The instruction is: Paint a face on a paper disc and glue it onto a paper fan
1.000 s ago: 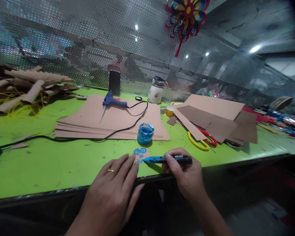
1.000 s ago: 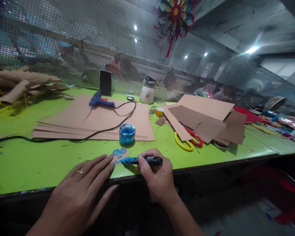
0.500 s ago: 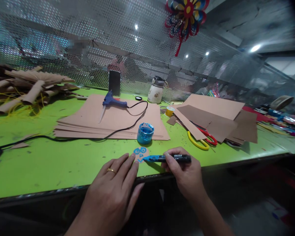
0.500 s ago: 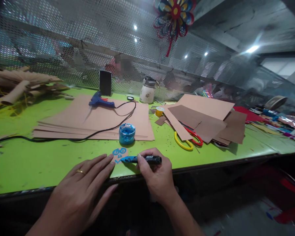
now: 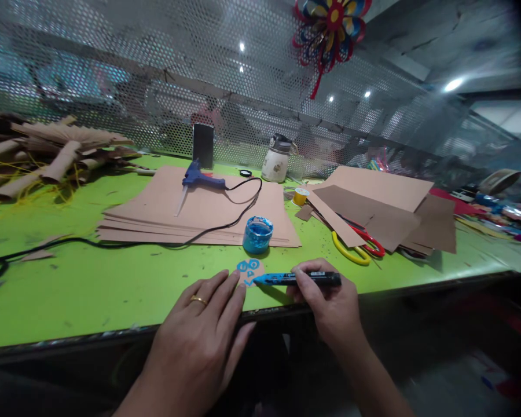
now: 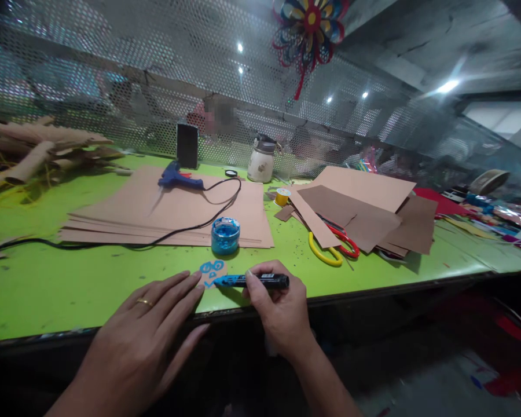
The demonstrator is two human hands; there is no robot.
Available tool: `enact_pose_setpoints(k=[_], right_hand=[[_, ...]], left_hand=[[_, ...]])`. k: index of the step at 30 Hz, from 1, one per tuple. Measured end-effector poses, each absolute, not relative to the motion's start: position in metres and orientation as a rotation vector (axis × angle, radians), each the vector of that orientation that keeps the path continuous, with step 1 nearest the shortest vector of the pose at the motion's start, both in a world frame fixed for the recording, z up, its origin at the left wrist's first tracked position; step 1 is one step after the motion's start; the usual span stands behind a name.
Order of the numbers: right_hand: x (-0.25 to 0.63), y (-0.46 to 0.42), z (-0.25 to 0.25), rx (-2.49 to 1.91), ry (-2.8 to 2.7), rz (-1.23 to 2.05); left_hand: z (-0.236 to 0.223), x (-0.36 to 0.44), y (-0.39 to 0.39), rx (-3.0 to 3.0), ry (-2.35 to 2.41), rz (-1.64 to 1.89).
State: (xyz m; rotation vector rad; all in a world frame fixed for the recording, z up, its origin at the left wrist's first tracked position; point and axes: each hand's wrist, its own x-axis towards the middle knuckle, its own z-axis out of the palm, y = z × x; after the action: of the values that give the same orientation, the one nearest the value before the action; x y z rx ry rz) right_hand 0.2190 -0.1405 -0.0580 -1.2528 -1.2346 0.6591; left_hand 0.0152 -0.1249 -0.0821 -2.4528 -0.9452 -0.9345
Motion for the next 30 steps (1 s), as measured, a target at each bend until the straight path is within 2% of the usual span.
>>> enact_pose_setpoints(k=[30], right_hand=[[0.2241, -0.1398, -0.0631, -1.279, -1.194, 0.627]], left_hand=[[-0.0820, 0.0154, -0.1247, -2.456, -0.937, -0.954]])
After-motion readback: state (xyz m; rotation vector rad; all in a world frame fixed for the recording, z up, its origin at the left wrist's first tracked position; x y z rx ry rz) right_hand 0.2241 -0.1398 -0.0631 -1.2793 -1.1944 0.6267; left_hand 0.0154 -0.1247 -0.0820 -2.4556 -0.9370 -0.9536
